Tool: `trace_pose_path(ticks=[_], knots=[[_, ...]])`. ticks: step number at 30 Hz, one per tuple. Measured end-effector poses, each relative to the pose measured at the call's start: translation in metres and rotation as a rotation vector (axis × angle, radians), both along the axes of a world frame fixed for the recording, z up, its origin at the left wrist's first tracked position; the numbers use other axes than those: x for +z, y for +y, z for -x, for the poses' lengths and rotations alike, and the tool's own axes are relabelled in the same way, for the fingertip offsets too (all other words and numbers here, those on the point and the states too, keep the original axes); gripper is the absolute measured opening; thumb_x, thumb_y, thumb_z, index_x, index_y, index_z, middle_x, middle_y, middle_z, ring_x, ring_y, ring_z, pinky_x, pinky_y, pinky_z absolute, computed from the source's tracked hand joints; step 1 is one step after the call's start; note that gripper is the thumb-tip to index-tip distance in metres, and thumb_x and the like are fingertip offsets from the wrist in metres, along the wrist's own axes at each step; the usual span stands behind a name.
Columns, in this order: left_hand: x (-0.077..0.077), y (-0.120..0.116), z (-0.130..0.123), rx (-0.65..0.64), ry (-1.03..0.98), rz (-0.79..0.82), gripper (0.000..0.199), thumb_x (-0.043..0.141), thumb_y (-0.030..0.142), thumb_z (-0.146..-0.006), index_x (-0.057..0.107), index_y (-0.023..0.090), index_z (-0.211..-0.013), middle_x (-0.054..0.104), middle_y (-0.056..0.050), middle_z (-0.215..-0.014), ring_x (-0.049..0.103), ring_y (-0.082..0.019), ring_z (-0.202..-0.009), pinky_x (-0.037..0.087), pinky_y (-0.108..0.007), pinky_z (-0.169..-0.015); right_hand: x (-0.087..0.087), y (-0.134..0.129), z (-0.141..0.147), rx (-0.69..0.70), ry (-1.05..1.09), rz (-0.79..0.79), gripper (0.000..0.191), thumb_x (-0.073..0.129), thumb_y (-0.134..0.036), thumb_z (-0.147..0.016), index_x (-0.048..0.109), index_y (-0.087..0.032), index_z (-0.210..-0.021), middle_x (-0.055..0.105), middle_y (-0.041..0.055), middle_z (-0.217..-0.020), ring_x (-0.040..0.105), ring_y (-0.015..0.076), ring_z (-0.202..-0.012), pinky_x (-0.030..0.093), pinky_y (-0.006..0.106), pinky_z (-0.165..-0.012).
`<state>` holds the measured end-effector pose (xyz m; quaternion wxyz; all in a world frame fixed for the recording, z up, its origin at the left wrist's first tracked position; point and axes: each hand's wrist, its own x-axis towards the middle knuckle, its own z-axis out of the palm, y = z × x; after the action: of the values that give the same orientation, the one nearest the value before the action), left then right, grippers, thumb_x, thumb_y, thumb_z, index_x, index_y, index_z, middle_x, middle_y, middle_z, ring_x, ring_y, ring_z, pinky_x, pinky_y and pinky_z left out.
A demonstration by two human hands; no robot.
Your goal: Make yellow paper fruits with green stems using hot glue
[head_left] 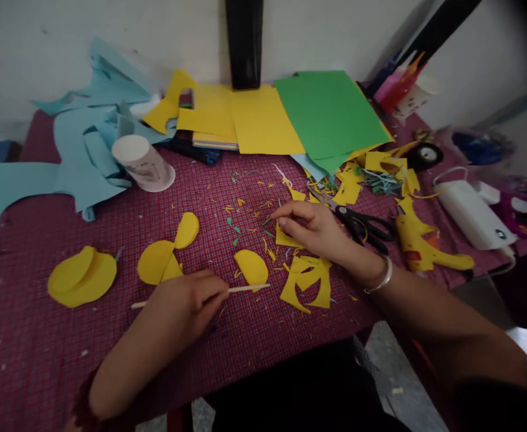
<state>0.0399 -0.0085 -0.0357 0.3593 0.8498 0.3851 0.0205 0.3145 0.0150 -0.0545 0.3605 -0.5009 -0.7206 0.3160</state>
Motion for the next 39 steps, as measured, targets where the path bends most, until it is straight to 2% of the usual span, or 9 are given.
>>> trace_pose_path(ticks=[3,7,9,13,17,22,27,34,39], knots=[[-0.004,0.003,0.001,-0.017,0.077,0.018,0.025,0.045,0.028,-0.091,0.067,0.021,-0.082,0.068,0.000,-0.077,0.061,-0.013,-0.068,0.044,-0.024,-0.062,0.005,0.000,0.000,-0.018,0.076,-0.011,0.006,0.056,-0.021,-0.085,0.058,-0.017,-0.082,0.054,-0.0030,-0.069,0.048,0.0098,-0.061,0.037,0.025,-0.058],[0.003,0.004,0.005,0.058,-0.044,0.120,0.022,0.050,0.032,-0.088,0.067,0.021,-0.080,0.067,0.001,-0.073,0.061,-0.014,-0.066,0.045,-0.024,-0.061,0.015,-0.003,-0.002,-0.060,0.153,-0.111,0.018,0.058,-0.027,-0.086,0.045,-0.020,-0.075,0.046,-0.0057,-0.063,0.042,0.0092,-0.056,0.034,0.025,-0.055],[0.007,0.005,0.010,0.286,-0.182,0.069,0.021,0.059,0.037,-0.082,0.067,0.020,-0.072,0.064,0.002,-0.065,0.057,-0.013,-0.060,0.043,-0.023,-0.056,0.019,-0.003,-0.005,-0.098,0.158,-0.128,0.020,0.053,-0.030,-0.089,0.041,-0.022,-0.076,0.043,-0.0064,-0.061,0.040,0.0096,-0.054,0.034,0.025,-0.055],[0.015,0.006,0.027,0.869,-0.394,-0.269,0.024,0.064,0.043,-0.076,0.066,0.019,-0.074,0.054,0.003,-0.059,0.047,-0.011,-0.054,0.035,-0.022,-0.048,0.020,-0.003,-0.011,-0.132,0.069,-0.132,0.029,0.036,-0.037,-0.097,0.036,-0.023,-0.071,0.040,-0.0050,-0.059,0.039,0.0112,-0.054,0.032,0.027,-0.055],[0.020,0.008,0.046,1.067,-0.381,-0.464,0.031,0.048,0.046,-0.084,0.063,0.018,-0.084,0.045,0.005,-0.058,0.039,-0.010,-0.051,0.030,-0.022,-0.046,0.011,-0.004,-0.008,-0.006,0.035,-0.118,0.041,0.032,-0.041,-0.098,0.034,-0.022,-0.062,0.037,-0.0043,-0.055,0.037,0.0114,-0.051,0.028,0.027,-0.053],[0.022,0.019,0.039,0.924,-0.204,-0.411,0.027,0.055,0.043,-0.079,0.061,0.018,-0.069,0.049,0.004,-0.055,0.046,-0.012,-0.053,0.034,-0.023,-0.051,-0.002,-0.007,0.003,0.172,-0.077,-0.064,0.039,0.037,-0.037,-0.097,0.039,-0.020,-0.062,0.042,-0.0034,-0.057,0.040,0.0115,-0.052,0.026,0.026,-0.053],[0.011,0.032,0.005,0.710,-0.004,-0.399,0.022,0.071,0.039,-0.067,0.066,0.021,-0.077,0.063,-0.002,-0.079,0.058,-0.018,-0.073,0.041,-0.027,-0.067,-0.008,-0.006,0.009,0.236,-0.160,-0.039,0.031,0.042,-0.029,-0.095,0.045,-0.019,-0.065,0.050,-0.0018,-0.061,0.046,0.0124,-0.057,0.029,0.026,-0.056],[-0.013,0.058,0.006,0.698,0.040,-0.436,0.020,0.059,0.031,-0.083,0.058,0.017,-0.068,0.056,0.001,-0.070,0.052,-0.013,-0.064,0.039,-0.027,-0.063,-0.003,-0.005,0.006,0.228,-0.185,-0.025,0.028,0.041,-0.025,-0.094,0.048,-0.019,-0.068,0.052,-0.0002,-0.065,0.049,0.0133,-0.061,0.033,0.026,-0.059],[0.000,0.046,0.002,0.730,-0.095,-0.506,0.030,0.052,0.034,-0.087,0.050,0.018,-0.061,0.045,0.005,-0.054,0.044,-0.010,-0.050,0.033,-0.023,-0.048,0.000,-0.011,0.010,0.143,-0.044,0.056,0.018,0.043,-0.026,-0.093,0.058,-0.018,-0.083,0.058,0.0017,-0.072,0.054,0.0149,-0.067,0.037,0.028,-0.062]])
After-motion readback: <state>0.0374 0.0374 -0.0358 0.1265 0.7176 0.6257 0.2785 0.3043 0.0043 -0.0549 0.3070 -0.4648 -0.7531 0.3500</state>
